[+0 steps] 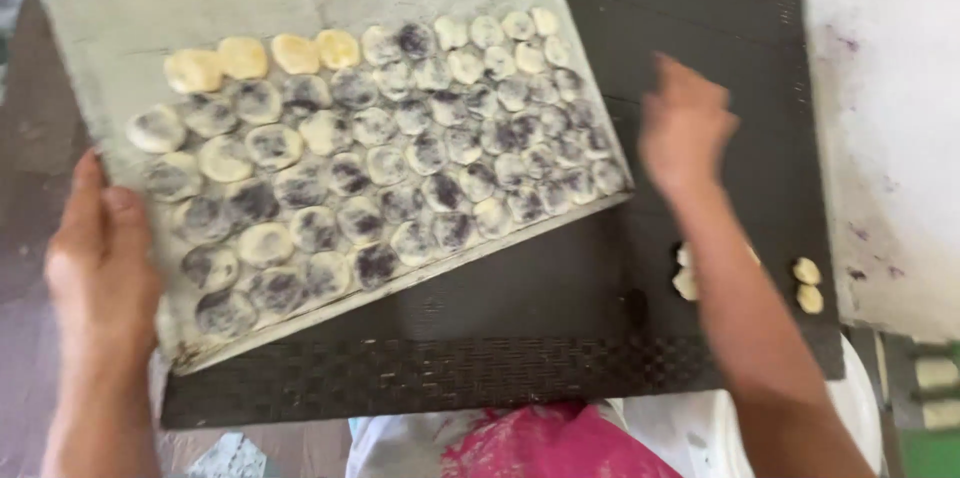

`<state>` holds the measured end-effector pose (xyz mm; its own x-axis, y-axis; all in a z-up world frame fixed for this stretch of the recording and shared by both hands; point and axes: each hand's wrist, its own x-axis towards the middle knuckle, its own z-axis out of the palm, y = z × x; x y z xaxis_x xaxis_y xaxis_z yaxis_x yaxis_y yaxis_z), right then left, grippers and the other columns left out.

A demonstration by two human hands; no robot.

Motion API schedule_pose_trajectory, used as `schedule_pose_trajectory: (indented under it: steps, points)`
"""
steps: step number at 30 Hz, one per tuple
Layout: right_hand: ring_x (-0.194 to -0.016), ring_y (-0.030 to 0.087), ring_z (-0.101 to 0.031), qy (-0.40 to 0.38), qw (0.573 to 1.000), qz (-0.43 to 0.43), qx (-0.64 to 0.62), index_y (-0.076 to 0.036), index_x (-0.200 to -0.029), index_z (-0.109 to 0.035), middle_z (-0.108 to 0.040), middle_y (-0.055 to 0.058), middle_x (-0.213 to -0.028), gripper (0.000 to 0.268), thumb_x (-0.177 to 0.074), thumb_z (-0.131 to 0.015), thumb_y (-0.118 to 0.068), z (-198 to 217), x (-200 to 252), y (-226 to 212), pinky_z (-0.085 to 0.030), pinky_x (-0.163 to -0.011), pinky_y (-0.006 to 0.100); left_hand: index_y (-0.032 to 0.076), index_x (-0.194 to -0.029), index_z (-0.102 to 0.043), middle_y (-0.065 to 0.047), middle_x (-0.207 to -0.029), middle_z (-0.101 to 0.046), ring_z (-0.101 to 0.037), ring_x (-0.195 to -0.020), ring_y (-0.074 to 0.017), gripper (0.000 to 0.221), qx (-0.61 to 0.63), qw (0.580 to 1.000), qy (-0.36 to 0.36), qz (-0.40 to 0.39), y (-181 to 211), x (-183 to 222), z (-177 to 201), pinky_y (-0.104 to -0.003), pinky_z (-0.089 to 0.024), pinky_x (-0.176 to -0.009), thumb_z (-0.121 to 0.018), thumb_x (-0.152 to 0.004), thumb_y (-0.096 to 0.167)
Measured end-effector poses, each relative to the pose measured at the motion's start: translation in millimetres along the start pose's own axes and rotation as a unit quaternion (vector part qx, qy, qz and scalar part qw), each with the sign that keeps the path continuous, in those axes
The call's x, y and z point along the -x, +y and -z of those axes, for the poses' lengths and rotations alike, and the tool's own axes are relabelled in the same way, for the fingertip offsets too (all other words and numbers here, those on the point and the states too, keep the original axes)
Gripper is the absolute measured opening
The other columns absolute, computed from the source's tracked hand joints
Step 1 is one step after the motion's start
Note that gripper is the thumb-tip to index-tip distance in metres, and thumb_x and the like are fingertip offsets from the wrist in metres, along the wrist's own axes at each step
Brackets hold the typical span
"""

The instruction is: Arranging and flattening small pieces of dough on a baking tray in a bakery environment.

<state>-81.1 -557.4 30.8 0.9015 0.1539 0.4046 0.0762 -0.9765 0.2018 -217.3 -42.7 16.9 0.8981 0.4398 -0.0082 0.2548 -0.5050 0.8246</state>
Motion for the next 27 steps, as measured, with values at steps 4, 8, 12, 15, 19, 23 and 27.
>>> schedule_pose_trajectory:
  steps: [4,8,12,15,19,23,27]
  points:
    - [-0.103,0.042,-0.056,-0.166,0.978,-0.054,0.117,-0.014,-0.13,-0.055,-0.063,0.013,-0.118,0.039,-0.096,-0.045,-0.028,-54.0,37.7,99.3,-0.047,-0.069,0.063,0.008,-0.148,-0.046,-0.027,-0.129,-0.058,-0.057,-0.11,-0.0411,0.048,-0.078,0.995,0.054,0.001,-37.7,-13.1,-14.1,-0.047,-0.039,-0.083,-0.047,-0.103,0.026]
    - [-0.093,0.03,-0.068,-0.097,0.992,-0.022,-0.081,-0.013,-0.108,-0.076,-0.074,0.009,-0.1,0.021,-0.099,-0.071,-0.032,-71.8,37.4,132.7,-0.048,-0.083,0.04,0.006,-0.145,-0.042,-0.02,-0.139,-0.052,-0.051,-0.127,-0.0314,0.05,-0.017,0.999,0.016,-0.038,-34.2,-13.1,-13.6,-0.038,-0.038,-0.098,-0.045,-0.101,0.031]
    - [-0.08,0.026,-0.062,-0.149,0.957,-0.105,-0.226,-0.003,-0.106,-0.066,-0.068,0.014,-0.094,0.019,-0.1,-0.076,-0.018,-39.1,5.6,84.6,-0.045,-0.068,0.039,0.002,-0.148,-0.032,-0.019,-0.15,-0.039,-0.037,-0.139,-0.0288,0.056,0.023,0.996,-0.052,-0.067,-33.3,-14.5,-7.8,-0.035,-0.028,-0.11,-0.042,-0.101,0.032]
    - [-0.096,0.023,-0.056,-0.076,0.914,-0.012,-0.398,0.002,-0.12,-0.052,-0.058,0.017,-0.11,0.023,-0.103,-0.069,0.001,-35.8,-27.0,21.9,-0.043,-0.088,0.033,0.008,-0.146,-0.032,-0.022,-0.133,-0.047,-0.054,-0.114,-0.0417,0.05,0.025,0.994,-0.081,-0.068,-0.9,-9.5,16.7,-0.047,-0.039,-0.089,-0.035,-0.102,0.032]
    - [-0.104,0.021,-0.064,-0.166,0.886,0.035,-0.431,-0.003,-0.112,-0.065,-0.068,0.012,-0.11,0.023,-0.092,-0.075,-0.001,101.8,-69.2,-197.5,-0.051,-0.096,0.032,0.006,-0.142,-0.033,-0.025,-0.137,-0.045,-0.051,-0.125,-0.0437,0.042,0.049,0.989,-0.003,-0.138,17.0,-30.9,23.7,-0.054,-0.045,-0.088,-0.045,-0.103,0.014]
    - [-0.088,0.018,-0.063,-0.174,0.819,0.188,-0.514,-0.007,-0.1,-0.067,-0.069,0.007,-0.096,0.015,-0.088,-0.074,-0.004,103.9,-92.6,-321.8,-0.053,-0.083,0.031,0.011,-0.124,-0.051,-0.016,-0.11,-0.066,-0.056,-0.093,-0.0366,0.025,-0.053,0.975,0.053,-0.208,36.5,-61.9,21.0,-0.048,-0.039,-0.069,-0.045,-0.099,0.011]
    - [-0.081,0.022,-0.067,-0.172,0.812,0.213,-0.515,-0.01,-0.094,-0.071,-0.061,0.009,-0.091,0.012,-0.085,-0.074,-0.004,82.6,-108.7,-384.7,-0.056,-0.084,0.037,0.014,-0.122,-0.057,-0.011,-0.116,-0.066,-0.049,-0.098,-0.0339,0.027,-0.118,0.965,0.044,-0.228,41.4,-86.2,19.0,-0.049,-0.034,-0.075,-0.054,-0.095,0.013]
